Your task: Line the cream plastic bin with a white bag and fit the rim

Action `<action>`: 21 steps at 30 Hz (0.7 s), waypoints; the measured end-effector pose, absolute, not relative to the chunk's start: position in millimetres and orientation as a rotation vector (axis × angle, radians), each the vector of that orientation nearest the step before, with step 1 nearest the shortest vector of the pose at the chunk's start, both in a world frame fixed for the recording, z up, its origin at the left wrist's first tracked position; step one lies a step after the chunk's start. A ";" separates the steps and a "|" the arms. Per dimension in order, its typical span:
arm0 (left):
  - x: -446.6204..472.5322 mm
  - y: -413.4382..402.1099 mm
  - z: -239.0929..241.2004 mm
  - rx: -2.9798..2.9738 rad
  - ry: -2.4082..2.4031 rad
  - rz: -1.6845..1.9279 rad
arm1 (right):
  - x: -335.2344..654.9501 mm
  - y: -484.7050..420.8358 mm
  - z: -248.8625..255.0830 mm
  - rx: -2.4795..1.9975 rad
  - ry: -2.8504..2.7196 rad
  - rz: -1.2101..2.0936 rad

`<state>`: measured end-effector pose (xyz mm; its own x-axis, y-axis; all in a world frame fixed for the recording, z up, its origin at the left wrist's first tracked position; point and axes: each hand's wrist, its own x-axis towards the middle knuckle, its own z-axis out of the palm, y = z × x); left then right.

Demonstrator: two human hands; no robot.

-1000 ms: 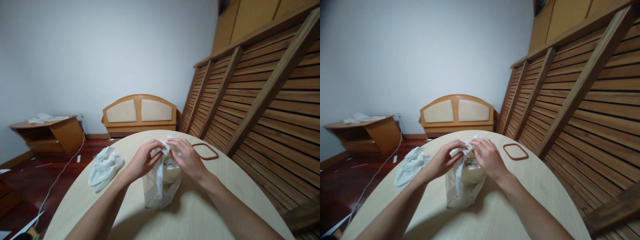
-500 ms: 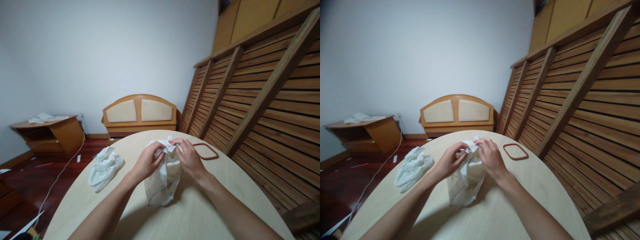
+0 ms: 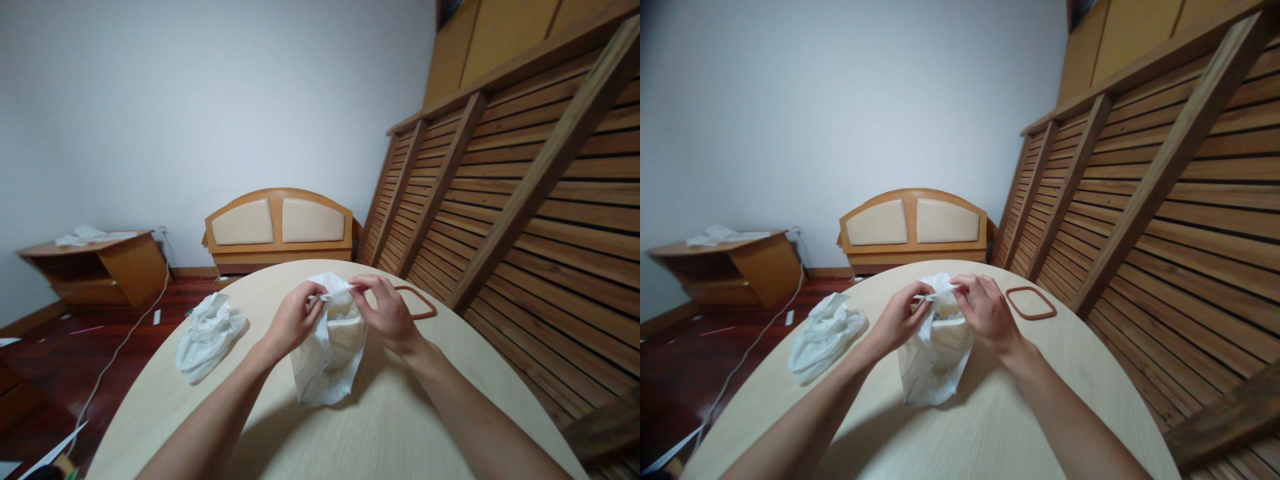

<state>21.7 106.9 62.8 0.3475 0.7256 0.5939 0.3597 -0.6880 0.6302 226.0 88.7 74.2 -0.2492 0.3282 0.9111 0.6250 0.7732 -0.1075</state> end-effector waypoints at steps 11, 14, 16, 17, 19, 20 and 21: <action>18.8 106.9 75.1 2.008 1.030 1.563 | 265.9 109.8 77.0 -1.417 -1.711 0.155; 15.7 109.6 77.6 1.924 1.085 1.627 | 274.1 107.9 79.1 -1.523 -1.873 0.362; 14.3 110.9 77.9 1.905 1.113 1.632 | 272.0 103.4 82.5 -1.560 -1.913 0.420; 13.8 111.3 77.9 1.901 1.122 1.629 | 269.6 101.8 83.5 -1.580 -1.907 0.413; 13.5 111.7 78.1 1.899 1.130 1.624 | 264.7 101.3 82.7 -1.596 -1.883 0.382; 13.5 111.6 78.3 1.898 1.133 1.624 | 262.9 102.5 80.8 -1.592 -1.879 0.378; 13.6 111.5 78.8 1.897 1.135 1.626 | 261.7 104.3 78.3 -1.583 -1.882 0.381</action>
<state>13.6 111.5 78.8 -0.0039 0.7788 0.6273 0.3201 -0.5933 0.7386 261.7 104.3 78.3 -0.0679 0.9562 0.2848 0.7700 0.2317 -0.5944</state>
